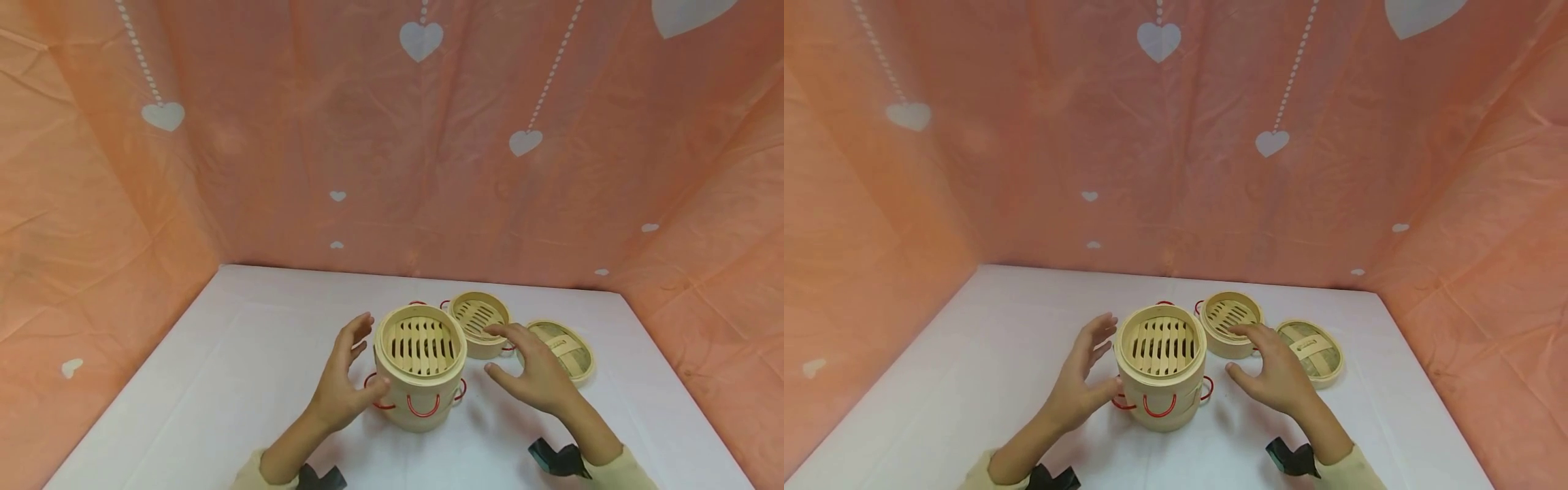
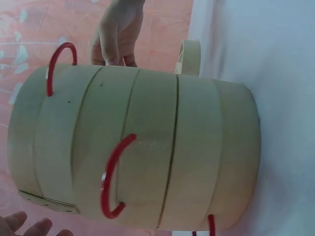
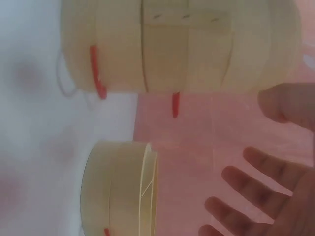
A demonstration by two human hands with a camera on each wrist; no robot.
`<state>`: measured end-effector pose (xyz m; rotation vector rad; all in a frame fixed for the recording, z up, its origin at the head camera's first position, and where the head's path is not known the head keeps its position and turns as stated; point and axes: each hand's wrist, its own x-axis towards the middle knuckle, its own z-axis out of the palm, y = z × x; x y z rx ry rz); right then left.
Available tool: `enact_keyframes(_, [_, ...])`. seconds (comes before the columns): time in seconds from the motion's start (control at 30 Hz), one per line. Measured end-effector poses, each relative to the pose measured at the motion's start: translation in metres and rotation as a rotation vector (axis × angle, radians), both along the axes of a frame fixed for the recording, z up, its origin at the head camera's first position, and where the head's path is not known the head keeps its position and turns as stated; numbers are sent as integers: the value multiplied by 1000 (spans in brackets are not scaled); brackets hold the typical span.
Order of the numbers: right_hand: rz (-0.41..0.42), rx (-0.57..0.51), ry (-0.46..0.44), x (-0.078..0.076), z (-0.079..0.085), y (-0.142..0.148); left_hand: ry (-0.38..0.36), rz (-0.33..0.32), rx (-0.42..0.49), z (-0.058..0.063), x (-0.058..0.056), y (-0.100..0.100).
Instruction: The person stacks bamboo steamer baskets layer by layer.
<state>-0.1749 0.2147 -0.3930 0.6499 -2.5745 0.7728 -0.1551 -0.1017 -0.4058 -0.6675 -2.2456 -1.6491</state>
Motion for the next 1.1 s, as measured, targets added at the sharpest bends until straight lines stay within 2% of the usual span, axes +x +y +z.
enact_keyframes(0.13, [-24,32,21,-4,-2,0,-42,-17,15,-3,-1,3])
enact_keyframes(0.33, [-40,59,39,-12,-4,0,-35,-50,54,-9,-6,8])
enact_keyframes(0.5, [-29,64,7,-22,-8,-2,-47,-57,59,-12,-9,11])
enact_keyframes(0.63, [-19,74,-13,-31,-12,-4,-50,-59,66,-11,-10,13])
enact_keyframes(0.87, [1,98,10,-44,-17,-9,-57,-72,59,-8,-10,16])
enact_keyframes(1.1, [9,82,-31,-54,-23,-11,-80,-80,71,-7,-9,18])
